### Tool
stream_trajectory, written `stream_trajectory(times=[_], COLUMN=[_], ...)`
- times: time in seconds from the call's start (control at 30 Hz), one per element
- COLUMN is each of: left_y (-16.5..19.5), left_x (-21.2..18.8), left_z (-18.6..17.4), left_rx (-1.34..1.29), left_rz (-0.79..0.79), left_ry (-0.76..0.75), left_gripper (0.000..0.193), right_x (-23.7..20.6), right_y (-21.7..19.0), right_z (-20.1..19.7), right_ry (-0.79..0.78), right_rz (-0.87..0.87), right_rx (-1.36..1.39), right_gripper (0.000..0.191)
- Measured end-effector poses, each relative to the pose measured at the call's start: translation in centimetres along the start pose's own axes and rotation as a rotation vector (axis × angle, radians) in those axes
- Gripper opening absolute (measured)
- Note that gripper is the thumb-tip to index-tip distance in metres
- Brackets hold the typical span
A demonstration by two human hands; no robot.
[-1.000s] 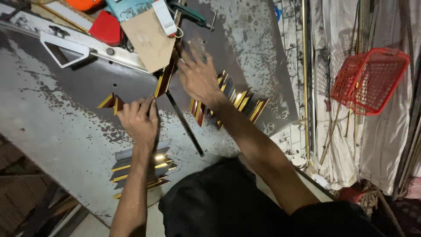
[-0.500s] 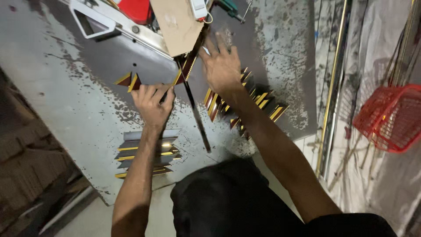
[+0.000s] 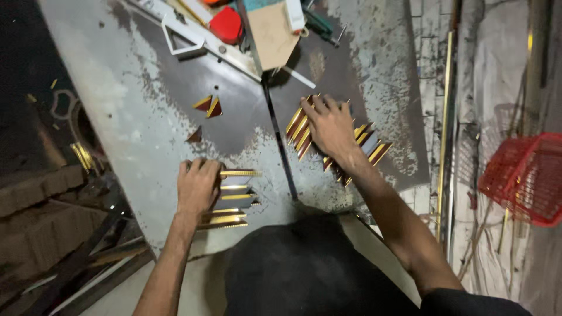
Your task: The person uses a miter saw to cut a long gold and red moulding into shorter pieces. They position the moulding, cut it, and stack the cut pieces on the table. The person also measures one of the cut pieces with a tape measure.
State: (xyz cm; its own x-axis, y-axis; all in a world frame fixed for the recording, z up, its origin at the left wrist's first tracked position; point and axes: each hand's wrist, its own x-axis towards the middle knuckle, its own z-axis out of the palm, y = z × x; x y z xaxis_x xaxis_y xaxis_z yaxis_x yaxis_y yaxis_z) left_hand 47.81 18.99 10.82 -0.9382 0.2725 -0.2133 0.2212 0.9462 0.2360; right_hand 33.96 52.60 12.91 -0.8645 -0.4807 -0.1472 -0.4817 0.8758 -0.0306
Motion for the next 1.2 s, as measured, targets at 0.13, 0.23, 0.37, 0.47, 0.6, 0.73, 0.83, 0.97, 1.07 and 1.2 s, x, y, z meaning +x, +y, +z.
stream_trajectory(times=[0.13, 0.23, 0.37, 0.47, 0.6, 0.73, 0.83, 0.97, 1.07, 1.2], left_y=[3.2, 7.7, 10.2, 9.1, 7.4, 7.1, 6.8, 5.5, 4.0, 2.9], left_x=[-0.5, -0.1, 2.6, 3.9, 4.2, 4.3, 5.1, 5.2, 3.7, 4.9], left_z=[-0.4, 0.2, 2.0, 3.4, 4.3, 4.6, 5.9, 9.0, 9.4, 5.6], left_rx=[-0.41, -1.04, -1.196, -0.416, -0.145, -0.206, -0.255, -0.232, -0.324, -0.069], left_rz=[-0.085, -0.289, -0.061, -0.052, -0.061, -0.127, -0.13, -0.089, -0.059, -0.068], left_ry=[0.077, -0.06, 0.133, 0.345, 0.493, 0.53, 0.554, 0.604, 0.638, 0.249], left_gripper=[0.038, 0.032, 0.03, 0.026, 0.037, 0.025, 0.019, 0.019, 0.016, 0.027], right_x=[-5.5, -7.6, -3.7, 0.1, 2.4, 1.2, 0.9, 2.4, 3.0, 2.7], right_y=[-1.7, -4.3, -4.4, -4.1, -4.8, -6.3, -6.4, -4.9, -3.6, -2.0], right_z=[-1.7, -0.7, 2.3, 3.6, 3.2, 2.5, 1.7, 1.7, 2.2, 0.7], right_ry=[0.318, 0.456, 0.32, 0.332, 0.364, 0.342, 0.231, 0.128, -0.001, -0.147], right_rz=[-0.209, -0.426, -0.303, 0.03, 0.131, 0.071, 0.059, 0.123, 0.124, 0.134], right_rx=[0.396, 0.366, 0.285, 0.109, 0.307, 0.384, 0.239, 0.138, 0.134, 0.009], right_gripper=[0.053, 0.041, 0.019, 0.017, 0.048, 0.047, 0.042, 0.035, 0.036, 0.042])
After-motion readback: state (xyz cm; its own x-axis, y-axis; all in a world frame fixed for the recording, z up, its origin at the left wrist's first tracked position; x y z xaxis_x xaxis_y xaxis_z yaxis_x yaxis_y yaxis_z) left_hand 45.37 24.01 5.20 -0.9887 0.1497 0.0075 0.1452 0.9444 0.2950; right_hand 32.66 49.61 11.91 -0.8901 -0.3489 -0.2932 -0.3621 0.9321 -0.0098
